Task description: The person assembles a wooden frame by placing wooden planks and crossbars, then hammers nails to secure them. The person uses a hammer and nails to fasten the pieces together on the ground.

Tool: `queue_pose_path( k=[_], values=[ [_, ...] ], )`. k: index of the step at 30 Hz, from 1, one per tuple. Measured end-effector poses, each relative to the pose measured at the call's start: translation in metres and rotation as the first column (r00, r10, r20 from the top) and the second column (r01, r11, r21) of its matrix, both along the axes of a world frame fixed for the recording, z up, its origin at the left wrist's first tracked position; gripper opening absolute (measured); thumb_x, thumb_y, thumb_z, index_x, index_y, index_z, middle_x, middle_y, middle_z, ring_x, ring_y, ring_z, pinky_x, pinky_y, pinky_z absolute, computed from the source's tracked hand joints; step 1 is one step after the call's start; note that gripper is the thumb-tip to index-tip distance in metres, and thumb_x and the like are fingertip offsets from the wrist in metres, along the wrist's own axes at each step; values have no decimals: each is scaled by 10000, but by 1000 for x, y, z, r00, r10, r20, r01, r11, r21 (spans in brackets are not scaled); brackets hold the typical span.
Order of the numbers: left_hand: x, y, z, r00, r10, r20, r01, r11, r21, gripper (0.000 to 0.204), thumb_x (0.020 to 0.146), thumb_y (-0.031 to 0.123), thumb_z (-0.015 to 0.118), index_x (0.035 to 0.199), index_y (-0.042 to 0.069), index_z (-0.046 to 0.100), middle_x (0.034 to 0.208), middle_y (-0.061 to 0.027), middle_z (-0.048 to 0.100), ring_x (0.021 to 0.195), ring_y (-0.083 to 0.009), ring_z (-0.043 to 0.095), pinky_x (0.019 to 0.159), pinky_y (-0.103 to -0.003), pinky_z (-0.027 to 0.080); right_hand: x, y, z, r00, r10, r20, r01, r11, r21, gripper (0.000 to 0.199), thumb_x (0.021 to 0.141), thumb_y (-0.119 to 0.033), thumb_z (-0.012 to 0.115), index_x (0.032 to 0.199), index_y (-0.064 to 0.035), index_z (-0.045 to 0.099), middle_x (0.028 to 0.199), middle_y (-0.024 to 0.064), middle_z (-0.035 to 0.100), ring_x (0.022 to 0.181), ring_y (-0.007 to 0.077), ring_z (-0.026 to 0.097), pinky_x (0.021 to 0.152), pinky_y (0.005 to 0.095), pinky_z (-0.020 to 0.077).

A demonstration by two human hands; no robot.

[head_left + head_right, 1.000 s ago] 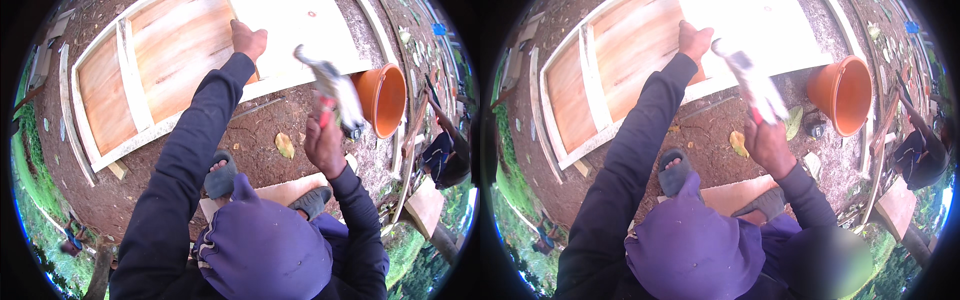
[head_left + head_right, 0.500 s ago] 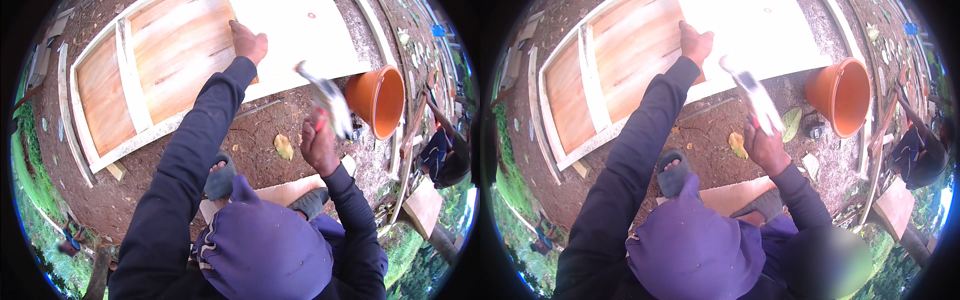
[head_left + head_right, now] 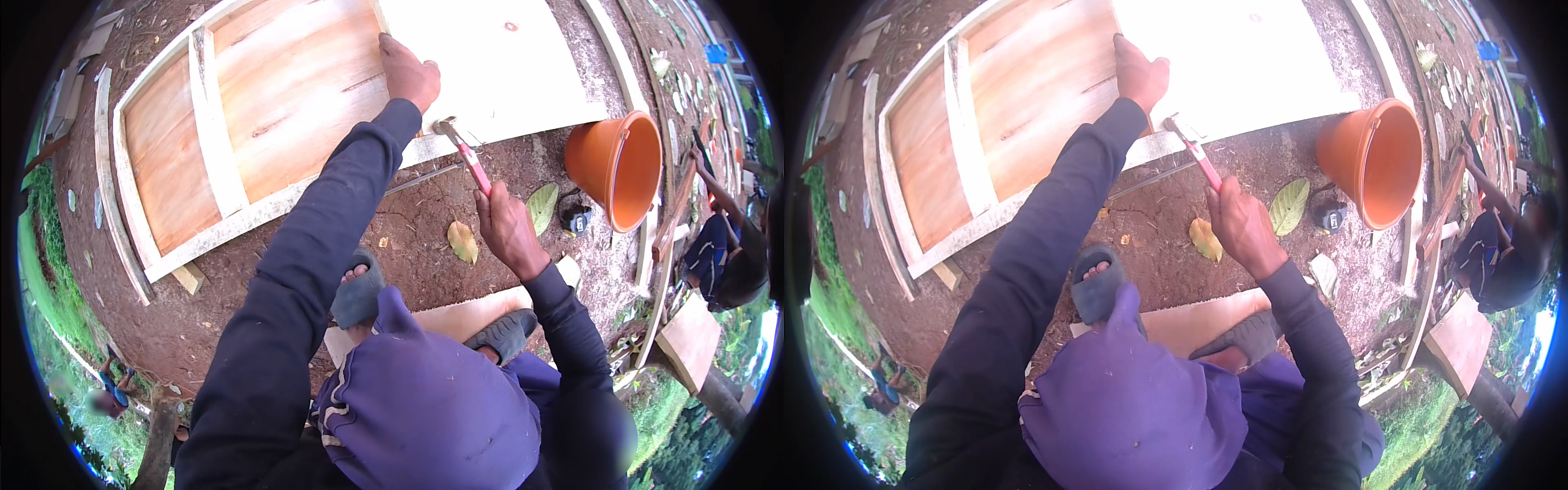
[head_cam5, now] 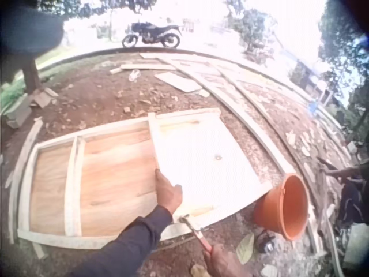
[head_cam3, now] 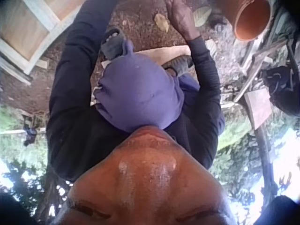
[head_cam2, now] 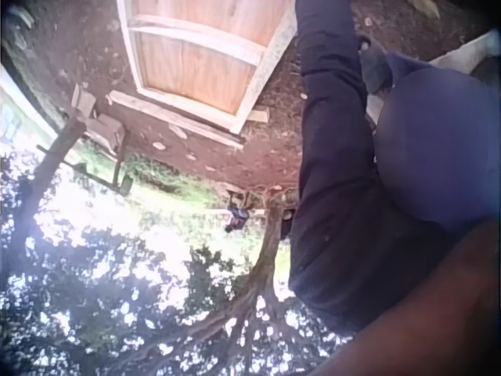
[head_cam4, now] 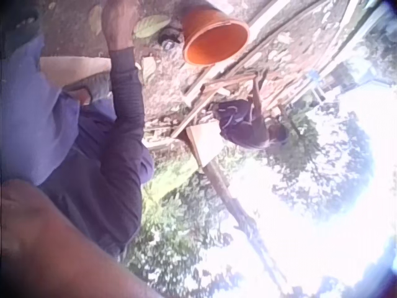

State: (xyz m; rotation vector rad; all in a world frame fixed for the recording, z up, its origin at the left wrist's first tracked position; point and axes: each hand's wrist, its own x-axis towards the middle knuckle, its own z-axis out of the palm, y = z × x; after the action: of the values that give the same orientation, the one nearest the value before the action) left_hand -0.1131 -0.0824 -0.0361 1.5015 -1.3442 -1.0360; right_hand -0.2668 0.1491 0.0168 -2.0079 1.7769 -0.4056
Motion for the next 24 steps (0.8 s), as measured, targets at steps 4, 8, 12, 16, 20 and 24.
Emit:
queue_pose_path(
  k=[4, 8, 12, 16, 20, 24],
  values=[
    [4, -3, -4, 999, 22, -33, -22, 1000, -12, 914, 864, 37, 615, 1530, -207, 38, 1604, -414, 150, 1529, -480, 211, 1288, -400, 191, 19, -11, 30, 988, 11, 157, 20, 980, -198, 224, 1051, -186, 560, 969, -26, 428, 615, 228, 573, 543, 466, 599, 492, 538, 461],
    [4, 0, -8, 999, 12, -38, -12, 1000, -10, 925, 859, 33, 622, 1531, -204, 31, 1604, -413, 149, 1524, -484, 221, 1285, -409, 200, 9, 4, 6, 997, -38, 64, 47, 987, -155, 201, 1042, -169, 582, 1037, -6, 465, 621, 217, 578, 551, 453, 608, 509, 520, 473],
    [0, -1, -3, 999, 26, -26, -26, 1000, 0, 931, 852, 24, 621, 1538, -190, 30, 1600, -412, 154, 1513, -489, 241, 1281, -417, 210, 0, -5, -1, 984, -109, 139, 109, 994, 9, 207, 1033, -183, 607, 1020, 4, 520, 634, 209, 593, 561, 442, 618, 512, 493, 463],
    [8, -2, 1, 996, 27, -80, -28, 1000, -12, 976, 814, 34, 658, 1545, -173, 46, 1588, -405, 187, 1496, -491, 266, 1265, -422, 236, 16, -32, 46, 933, -232, 273, 227, 973, 52, 141, 1006, -126, 615, 984, 6, 570, 616, 152, 570, 511, 315, 604, 494, 416, 448],
    [10, 25, -8, 994, -8, -107, -4, 994, -112, 1061, 758, 69, 713, 1545, -170, 43, 1582, -402, 203, 1498, -494, 247, 1257, -432, 248, 44, -54, 96, 577, -397, 714, 314, 915, 255, 319, 1067, -226, 538, 1294, -1, 545, 683, 15, 570, 536, 83, 558, 490, 254, 458],
    [5, 54, 1, 996, -62, 57, 63, 998, -12, 1085, 760, 114, 740, 1543, -181, 49, 1576, -408, 222, 1489, -505, 257, 1254, -464, 231, 26, -48, 57, 726, -501, 471, 400, 865, 303, 304, 1089, -293, 517, 1120, 7, 554, 686, 58, 573, 584, 130, 570, 542, 303, 463]
  ],
)
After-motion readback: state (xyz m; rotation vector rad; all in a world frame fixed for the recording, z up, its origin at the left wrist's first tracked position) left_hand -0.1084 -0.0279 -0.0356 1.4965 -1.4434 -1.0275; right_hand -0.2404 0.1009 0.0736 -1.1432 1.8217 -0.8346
